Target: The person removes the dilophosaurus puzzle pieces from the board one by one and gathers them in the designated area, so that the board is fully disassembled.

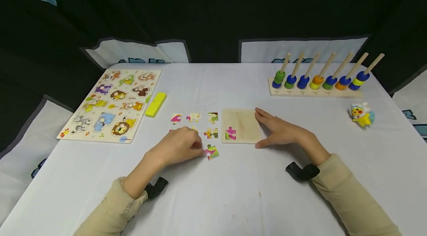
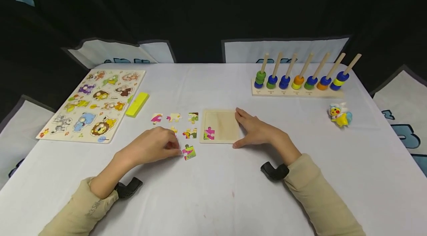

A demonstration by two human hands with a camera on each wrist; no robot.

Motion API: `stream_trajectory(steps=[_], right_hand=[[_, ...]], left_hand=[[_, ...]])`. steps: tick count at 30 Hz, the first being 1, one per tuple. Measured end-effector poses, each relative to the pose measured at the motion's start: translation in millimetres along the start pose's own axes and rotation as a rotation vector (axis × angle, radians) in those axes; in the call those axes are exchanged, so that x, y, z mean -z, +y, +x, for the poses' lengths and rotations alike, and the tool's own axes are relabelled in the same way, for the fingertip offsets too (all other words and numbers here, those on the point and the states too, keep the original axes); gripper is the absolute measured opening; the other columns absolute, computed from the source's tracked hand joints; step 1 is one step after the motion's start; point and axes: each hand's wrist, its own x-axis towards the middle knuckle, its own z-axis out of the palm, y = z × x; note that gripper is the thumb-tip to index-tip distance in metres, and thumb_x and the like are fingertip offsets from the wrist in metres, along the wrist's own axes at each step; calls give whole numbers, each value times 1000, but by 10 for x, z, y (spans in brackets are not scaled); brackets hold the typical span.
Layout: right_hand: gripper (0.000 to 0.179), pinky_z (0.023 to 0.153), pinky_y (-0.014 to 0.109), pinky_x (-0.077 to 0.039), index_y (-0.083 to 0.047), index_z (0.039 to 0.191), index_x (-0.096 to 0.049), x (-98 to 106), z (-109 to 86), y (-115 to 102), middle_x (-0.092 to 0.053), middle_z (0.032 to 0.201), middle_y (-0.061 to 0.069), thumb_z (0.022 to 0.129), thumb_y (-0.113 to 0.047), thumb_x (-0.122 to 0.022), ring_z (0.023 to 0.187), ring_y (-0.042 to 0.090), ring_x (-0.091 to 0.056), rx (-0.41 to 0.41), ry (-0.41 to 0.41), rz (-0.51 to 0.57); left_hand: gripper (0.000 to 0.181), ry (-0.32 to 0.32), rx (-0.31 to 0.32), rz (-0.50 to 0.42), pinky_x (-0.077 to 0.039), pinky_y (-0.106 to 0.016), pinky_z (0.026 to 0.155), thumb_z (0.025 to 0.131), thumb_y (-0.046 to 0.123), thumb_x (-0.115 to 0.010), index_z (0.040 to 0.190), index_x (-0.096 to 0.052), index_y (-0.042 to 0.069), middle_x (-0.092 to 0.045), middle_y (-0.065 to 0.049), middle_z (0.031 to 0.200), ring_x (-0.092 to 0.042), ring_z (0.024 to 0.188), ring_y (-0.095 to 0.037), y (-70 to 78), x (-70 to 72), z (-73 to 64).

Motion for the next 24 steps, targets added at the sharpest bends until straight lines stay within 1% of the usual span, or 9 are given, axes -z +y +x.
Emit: stream_trajectory(steps=[2,6,8,10,12,16,18,21,24], right_hand=[[105,114,61,-12,8,149,-15,-25,-1,2,-3,160,22,79,-39,-76,147,41,-7,4,1,-2],[104,114,62,-11,9,149,-16,-69,15,-20,-3,160,22,79,-39,-76,147,41,-7,22,-4,0],[104,114,61,-11,9,149,-16,-75,25,-32,-3,160,22,79,-39,-76,147,40,-7,23,-8,-2],[103,114,61,-11,8,149,-15,-67,27,-36,-3,160,21,79,-38,-76,148,40,-7,18,-9,-1],[103,115,61,-12,8,149,-15,-52,27,-36,-3,161,21,79,-38,-76,148,39,-7,12,-8,-6],[103,114,61,-11,8,149,-16,-22,15,-23,-3,160,21,79,-37,-76,148,39,-7,4,-6,-14],[103,115,61,-11,8,149,-16,-11,5,-16,-3,160,21,79,-36,-77,148,39,-7,0,-4,-15],[103,114,61,-10,8,149,-16,0,-9,-12,-3,160,21,79,-36,-77,148,40,-7,-2,-5,-12],[103,115,61,-9,9,149,-15,8,-19,-15,-2,160,21,79,-35,-77,148,40,-6,-2,-3,-6]], left_hand=[[22,-11,-13,2,-30,-21,53,79,29,-78,66,-64,17,-45,11,61,-40,63,-7,53,-25,31],[26,-28,-38,16,-30,-21,50,71,33,-83,64,-65,17,-50,11,62,-41,61,-5,123,-63,83],[22,-27,-48,27,-35,-21,51,67,30,-86,68,-69,16,-59,10,66,-46,62,-5,142,-77,109],[19,-23,-53,33,-39,-22,54,66,25,-87,72,-72,14,-65,8,72,-50,65,-5,158,-80,138],[16,-24,-60,29,-41,-22,55,67,17,-86,76,-73,13,-66,5,76,-52,67,-7,165,-81,162],[15,-38,-87,25,-40,-23,54,66,10,-83,76,-72,12,-65,4,75,-51,68,-8,177,-75,208],[17,-47,-101,44,-39,-23,54,64,12,-85,74,-71,12,-62,4,73,-49,67,-8,191,-66,236],[26,-61,-126,62,-36,-22,54,62,21,-89,72,-67,11,-54,4,69,-44,64,-8,218,-42,307],[28,-53,-145,36,-33,-23,55,66,25,-88,72,-64,10,-51,1,69,-40,64,-10,247,-9,414]])
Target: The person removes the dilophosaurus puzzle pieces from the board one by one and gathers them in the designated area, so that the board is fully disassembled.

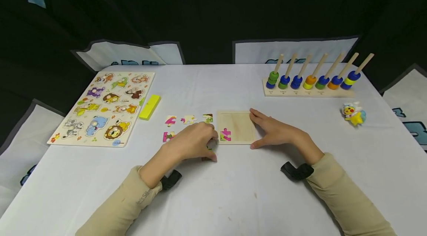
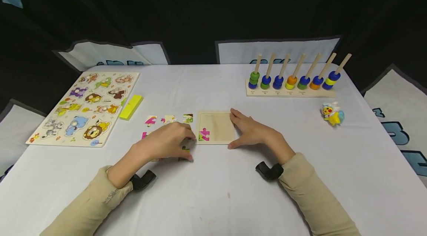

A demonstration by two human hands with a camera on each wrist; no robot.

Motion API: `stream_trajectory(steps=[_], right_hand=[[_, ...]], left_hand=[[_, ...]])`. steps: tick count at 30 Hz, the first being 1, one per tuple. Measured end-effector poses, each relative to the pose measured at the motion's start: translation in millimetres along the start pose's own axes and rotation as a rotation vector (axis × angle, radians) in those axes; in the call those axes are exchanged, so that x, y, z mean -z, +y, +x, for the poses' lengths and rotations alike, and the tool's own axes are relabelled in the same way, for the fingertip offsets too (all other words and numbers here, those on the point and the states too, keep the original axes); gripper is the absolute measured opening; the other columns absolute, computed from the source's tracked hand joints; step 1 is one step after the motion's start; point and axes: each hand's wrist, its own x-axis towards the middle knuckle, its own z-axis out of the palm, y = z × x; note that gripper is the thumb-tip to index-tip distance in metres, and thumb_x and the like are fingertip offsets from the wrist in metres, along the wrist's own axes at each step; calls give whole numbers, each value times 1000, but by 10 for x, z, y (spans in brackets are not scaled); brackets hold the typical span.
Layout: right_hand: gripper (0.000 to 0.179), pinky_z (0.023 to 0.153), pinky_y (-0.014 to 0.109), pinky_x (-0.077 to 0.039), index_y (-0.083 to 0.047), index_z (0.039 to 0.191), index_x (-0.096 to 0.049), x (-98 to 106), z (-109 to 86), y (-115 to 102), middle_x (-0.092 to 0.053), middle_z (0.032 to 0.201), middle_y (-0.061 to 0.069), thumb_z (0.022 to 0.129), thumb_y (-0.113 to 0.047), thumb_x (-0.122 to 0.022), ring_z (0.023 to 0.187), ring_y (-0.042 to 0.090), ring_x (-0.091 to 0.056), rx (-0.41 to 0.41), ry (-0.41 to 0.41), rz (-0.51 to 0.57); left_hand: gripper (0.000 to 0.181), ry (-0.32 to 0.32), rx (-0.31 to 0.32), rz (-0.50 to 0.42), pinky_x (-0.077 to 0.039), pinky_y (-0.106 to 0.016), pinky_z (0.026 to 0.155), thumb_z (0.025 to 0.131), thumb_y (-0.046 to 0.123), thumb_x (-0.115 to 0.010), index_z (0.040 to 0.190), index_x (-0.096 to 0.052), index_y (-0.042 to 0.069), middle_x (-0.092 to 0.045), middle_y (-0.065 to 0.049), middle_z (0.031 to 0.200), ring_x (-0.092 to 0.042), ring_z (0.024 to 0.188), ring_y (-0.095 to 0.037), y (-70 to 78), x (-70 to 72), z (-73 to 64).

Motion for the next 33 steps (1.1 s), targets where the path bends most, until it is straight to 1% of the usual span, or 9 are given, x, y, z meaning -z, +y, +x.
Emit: stream_trajectory(steps=[3,6,10,14,17,21,26,28,33], right_hand=[[103,115,61,-9,9,149,-15,-10,1,-1,-2,160,21,79,-35,-77,148,39,-6,3,0,5],[103,114,61,-10,9,149,-15,-13,18,0,-2,160,22,79,-35,-77,147,40,-7,8,-3,1],[103,114,61,-10,9,149,-15,-12,28,-3,-2,160,22,79,-35,-77,147,40,-7,7,-7,-6],[103,115,61,-10,8,149,-15,-8,26,-7,-2,160,21,79,-35,-77,148,40,-7,2,-2,-2],[103,115,60,-10,8,149,-15,-8,24,-3,-2,160,21,79,-35,-77,148,39,-7,-2,-1,1],[103,115,60,-10,9,149,-15,-11,26,8,-2,160,21,79,-36,-77,147,40,-7,1,1,2],[103,115,61,-9,8,149,-14,-17,14,17,-1,161,21,79,-34,-77,147,40,-6,-2,-1,15],[103,115,61,-9,9,149,-14,-17,9,14,-2,160,21,79,-34,-77,147,40,-7,0,0,12],[103,114,61,-9,9,149,-15,-11,16,11,-2,160,22,79,-35,-77,147,40,-8,3,2,3]], left_hand=[[21,32,-14,-15,-39,-23,61,74,22,-83,78,-67,9,-58,-2,75,-45,69,-11,1,13,115],[15,32,-7,3,-42,-25,67,78,17,-79,83,-69,6,-61,-3,78,-49,72,-13,-4,9,226],[19,-13,15,16,-42,-27,68,78,17,-79,88,-69,4,-60,-3,82,-48,73,-14,-10,-5,341],[21,-64,46,-22,-42,-27,68,75,15,-81,89,-70,4,-62,-4,84,-46,74,-13,-22,-7,429],[24,-99,64,-52,-44,-27,71,74,15,-82,90,-69,3,-64,-5,86,-47,76,-14,-24,4,482],[32,-138,92,-36,-46,-28,76,74,16,-83,96,-65,3,-63,-4,94,-49,83,-15,-9,31,521],[34,-161,120,-17,-42,-29,75,74,17,-83,95,-59,5,-55,-3,91,-46,85,-17,19,43,527],[34,-151,117,-12,-42,-29,73,73,16,-83,93,-57,5,-54,-2,89,-47,83,-17,31,39,522],[34,-101,82,9,-44,-27,68,72,12,-83,93,-57,5,-58,-2,85,-49,75,-15,58,28,498]])
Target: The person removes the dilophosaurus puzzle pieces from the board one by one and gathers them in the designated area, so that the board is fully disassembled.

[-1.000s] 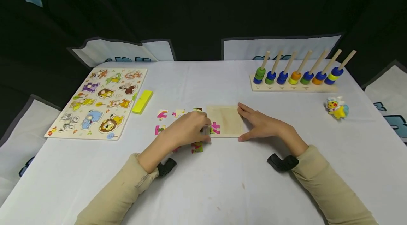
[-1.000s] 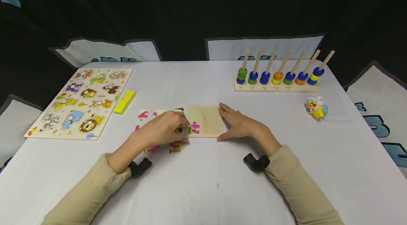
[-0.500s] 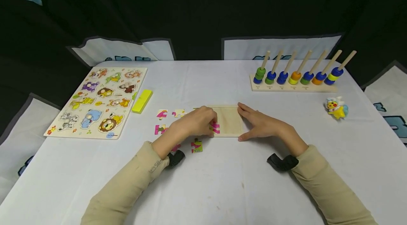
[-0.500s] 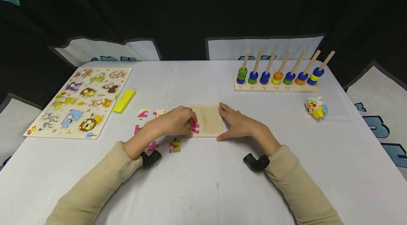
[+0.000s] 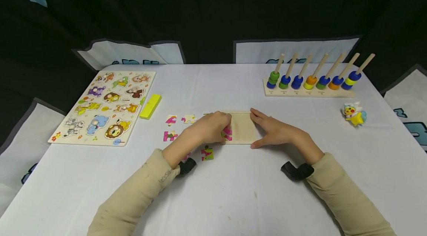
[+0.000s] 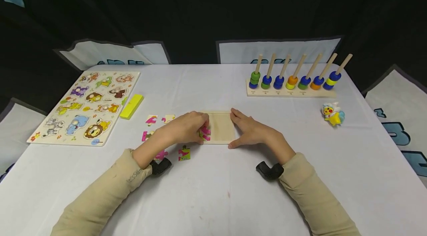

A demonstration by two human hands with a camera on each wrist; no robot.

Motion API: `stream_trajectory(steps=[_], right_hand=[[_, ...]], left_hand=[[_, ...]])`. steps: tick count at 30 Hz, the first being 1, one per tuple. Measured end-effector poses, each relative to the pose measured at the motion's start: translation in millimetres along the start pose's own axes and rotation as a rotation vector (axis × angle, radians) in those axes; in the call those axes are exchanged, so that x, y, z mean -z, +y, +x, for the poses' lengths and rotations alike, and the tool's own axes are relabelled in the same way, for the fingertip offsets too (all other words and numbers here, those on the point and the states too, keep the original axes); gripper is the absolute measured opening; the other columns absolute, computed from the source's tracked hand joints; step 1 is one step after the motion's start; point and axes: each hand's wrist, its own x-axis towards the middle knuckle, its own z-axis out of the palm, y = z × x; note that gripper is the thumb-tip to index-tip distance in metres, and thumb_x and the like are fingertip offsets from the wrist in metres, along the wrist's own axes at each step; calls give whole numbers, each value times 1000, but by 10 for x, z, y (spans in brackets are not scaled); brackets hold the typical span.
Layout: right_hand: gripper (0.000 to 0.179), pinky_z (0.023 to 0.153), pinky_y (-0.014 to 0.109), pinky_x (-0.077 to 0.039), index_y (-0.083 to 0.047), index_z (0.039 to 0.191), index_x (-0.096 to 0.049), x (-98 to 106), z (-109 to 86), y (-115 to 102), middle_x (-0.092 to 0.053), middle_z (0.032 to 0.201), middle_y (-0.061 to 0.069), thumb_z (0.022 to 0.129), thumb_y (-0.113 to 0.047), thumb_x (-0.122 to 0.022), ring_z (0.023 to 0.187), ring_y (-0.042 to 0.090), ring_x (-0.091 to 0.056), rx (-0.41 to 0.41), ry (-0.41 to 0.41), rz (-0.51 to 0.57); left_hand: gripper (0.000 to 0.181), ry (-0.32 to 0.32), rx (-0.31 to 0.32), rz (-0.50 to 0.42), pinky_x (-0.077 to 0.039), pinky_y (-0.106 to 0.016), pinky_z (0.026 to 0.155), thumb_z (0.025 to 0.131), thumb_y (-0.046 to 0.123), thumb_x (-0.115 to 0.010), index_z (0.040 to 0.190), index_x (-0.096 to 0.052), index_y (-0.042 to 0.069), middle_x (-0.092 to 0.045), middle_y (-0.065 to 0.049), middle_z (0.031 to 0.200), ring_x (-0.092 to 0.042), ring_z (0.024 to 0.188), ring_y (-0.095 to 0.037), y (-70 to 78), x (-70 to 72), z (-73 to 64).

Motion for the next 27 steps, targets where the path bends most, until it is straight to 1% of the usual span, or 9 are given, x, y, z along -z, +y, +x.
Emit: stream_trajectory(steps=[3,7,11,14,17,20,21,24,27], right_hand=[[103,115,61,-9,9,149,-15,1,1,2,-2,160,21,79,-36,-77,147,40,-8,-6,-2,-3],[104,115,60,-9,8,149,-15,7,-7,-2,-2,160,21,79,-36,-77,147,40,-7,-9,-6,-1],[103,115,61,-9,9,149,-15,8,-5,-1,-2,160,21,79,-35,-77,147,40,-6,-6,-6,0],[104,115,61,-9,9,149,-15,5,-1,2,-2,160,22,79,-36,-77,147,40,-6,-6,-6,-1],[104,115,61,-9,9,149,-15,5,0,3,-2,160,22,79,-36,-77,147,40,-7,-7,-5,-1],[104,115,61,-9,9,149,-15,7,0,3,-2,160,22,79,-37,-77,147,40,-6,-8,-6,3],[104,114,61,-9,9,149,-15,8,1,3,-2,160,22,79,-37,-77,147,40,-6,-8,-7,4],[104,114,61,-9,8,149,-14,10,2,4,-1,160,22,79,-37,-77,147,40,-6,-11,-10,7],[104,114,62,-10,8,149,-14,10,2,5,-2,160,22,79,-37,-77,147,41,-7,-10,-9,5]], left_hand=[[35,29,-27,12,-45,-27,67,72,11,-84,94,-58,5,-60,-2,83,-51,73,-15,1,-24,-5],[32,62,-62,25,-48,-27,69,71,8,-84,93,-60,5,-64,-2,87,-53,74,-15,17,-43,-23],[25,89,-85,24,-50,-29,72,74,4,-80,93,-64,5,-66,-4,93,-55,78,-15,35,-44,-46],[19,101,-98,16,-50,-28,73,77,0,-75,92,-66,6,-66,-4,93,-57,80,-16,39,-50,-48],[17,101,-115,0,-50,-27,73,78,-5,-70,91,-67,7,-65,-4,92,-57,80,-15,54,-50,-43],[21,92,-138,-4,-48,-25,70,79,-9,-66,91,-66,7,-65,-3,89,-56,78,-14,70,-52,-30],[22,87,-145,-5,-47,-24,68,80,-9,-65,94,-66,7,-66,-4,90,-54,76,-13,74,-54,-26],[29,66,-153,-6,-40,-22,60,83,-8,-63,106,-63,9,-66,-6,83,-47,68,-12,82,-59,-21],[33,54,-151,-2,-41,-22,60,83,-7,-63,112,-63,9,-69,-7,84,-49,67,-11,85,-63,-27]])
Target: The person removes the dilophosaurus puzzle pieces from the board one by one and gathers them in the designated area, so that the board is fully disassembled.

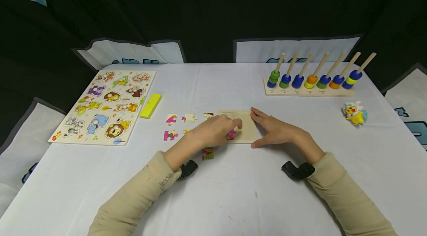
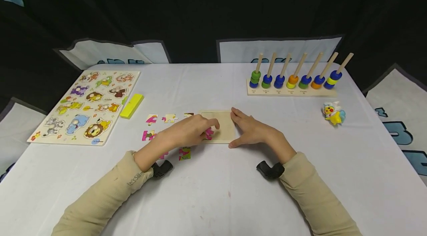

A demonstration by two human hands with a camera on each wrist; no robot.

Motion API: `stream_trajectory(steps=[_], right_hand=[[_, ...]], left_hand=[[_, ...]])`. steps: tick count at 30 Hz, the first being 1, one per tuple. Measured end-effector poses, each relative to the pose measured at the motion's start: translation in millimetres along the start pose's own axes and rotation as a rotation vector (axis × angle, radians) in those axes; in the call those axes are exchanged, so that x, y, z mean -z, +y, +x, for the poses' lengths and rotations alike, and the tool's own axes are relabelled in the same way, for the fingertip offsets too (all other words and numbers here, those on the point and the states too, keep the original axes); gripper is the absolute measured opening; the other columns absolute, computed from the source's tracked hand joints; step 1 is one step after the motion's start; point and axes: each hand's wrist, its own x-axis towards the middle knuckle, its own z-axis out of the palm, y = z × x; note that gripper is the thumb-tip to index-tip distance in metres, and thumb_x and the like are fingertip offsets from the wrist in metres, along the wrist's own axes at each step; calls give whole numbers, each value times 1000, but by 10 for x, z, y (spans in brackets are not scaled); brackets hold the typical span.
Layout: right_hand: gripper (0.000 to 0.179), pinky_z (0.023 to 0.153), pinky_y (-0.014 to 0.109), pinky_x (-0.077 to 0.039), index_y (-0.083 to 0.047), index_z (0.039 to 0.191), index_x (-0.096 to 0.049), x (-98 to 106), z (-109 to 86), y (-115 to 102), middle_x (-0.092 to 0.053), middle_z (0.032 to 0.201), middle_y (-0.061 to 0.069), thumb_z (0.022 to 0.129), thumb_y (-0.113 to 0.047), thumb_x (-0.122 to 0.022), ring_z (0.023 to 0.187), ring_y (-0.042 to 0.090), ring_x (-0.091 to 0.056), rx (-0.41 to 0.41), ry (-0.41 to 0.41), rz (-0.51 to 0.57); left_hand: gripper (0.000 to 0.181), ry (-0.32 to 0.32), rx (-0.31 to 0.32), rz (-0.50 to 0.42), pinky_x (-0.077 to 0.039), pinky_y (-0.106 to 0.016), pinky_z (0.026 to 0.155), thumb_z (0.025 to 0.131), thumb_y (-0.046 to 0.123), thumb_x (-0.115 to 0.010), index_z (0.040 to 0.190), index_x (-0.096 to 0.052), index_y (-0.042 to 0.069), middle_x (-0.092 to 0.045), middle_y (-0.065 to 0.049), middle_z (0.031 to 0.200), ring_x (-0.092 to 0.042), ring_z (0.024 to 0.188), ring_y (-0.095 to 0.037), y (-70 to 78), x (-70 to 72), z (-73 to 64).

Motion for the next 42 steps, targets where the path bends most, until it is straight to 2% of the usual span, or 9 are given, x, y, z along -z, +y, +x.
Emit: stream_trajectory(steps=[5,10,15,21,24,26,33,38,42], right_hand=[[104,114,61,-11,9,149,-15,-1,-4,-1,-2,160,22,79,-36,-77,147,41,-7,7,5,-5],[105,114,61,-10,9,149,-15,-8,1,12,-2,160,22,78,-37,-77,147,41,-7,10,9,-8],[105,114,61,-10,8,149,-15,-10,1,18,-3,160,21,78,-38,-77,147,40,-8,5,9,-11],[105,114,61,-12,8,149,-15,0,-1,11,-2,160,22,79,-40,-77,147,41,-7,6,5,-13],[105,114,61,-12,8,149,-15,3,-1,7,-2,160,22,79,-40,-76,147,41,-7,4,5,-13],[105,114,61,-12,8,149,-15,2,-4,5,-2,160,22,79,-40,-76,147,41,-7,0,3,-11],[105,114,61,-12,8,149,-16,-1,2,6,-3,160,22,79,-41,-76,147,42,-7,4,7,-18],[104,114,61,-13,8,149,-16,-4,11,5,-3,160,22,79,-40,-76,147,42,-7,1,4,-19],[104,114,61,-14,7,149,-16,-4,20,5,-3,160,22,79,-41,-76,147,41,-7,-4,3,-20]], left_hand=[[28,-11,-1,-12,-51,-26,73,81,-9,-63,102,-69,9,-72,-3,94,-60,81,-13,-10,-1,-10],[30,-16,-14,-19,-51,-27,75,82,-8,-62,105,-71,10,-72,-2,97,-61,82,-14,-25,2,-10],[26,14,-35,-26,-50,-27,73,84,-4,-64,105,-71,11,-72,-1,93,-59,76,-12,-36,15,-21],[19,150,-85,-85,-50,-21,66,84,7,-72,103,-72,11,-72,0,78,-60,66,-6,-43,37,-37],[19,191,-88,-103,-47,-18,61,84,8,-72,102,-72,10,-71,1,75,-56,62,-5,-50,49,-48],[19,201,-79,-107,-45,-17,60,84,6,-71,103,-73,10,-71,1,76,-54,61,-5,-58,53,-57],[29,196,-36,-102,-46,-22,66,87,0,-62,113,-71,10,-72,-2,104,-56,76,-11,-85,72,-107],[30,181,-37,-93,-43,-21,62,89,3,-61,117,-70,11,-69,0,96,-52,70,-10,-94,118,-165],[30,206,-53,-114,-41,-20,60,90,4,-61,118,-69,11,-67,2,91,-49,66,-9,-110,153,-219]])
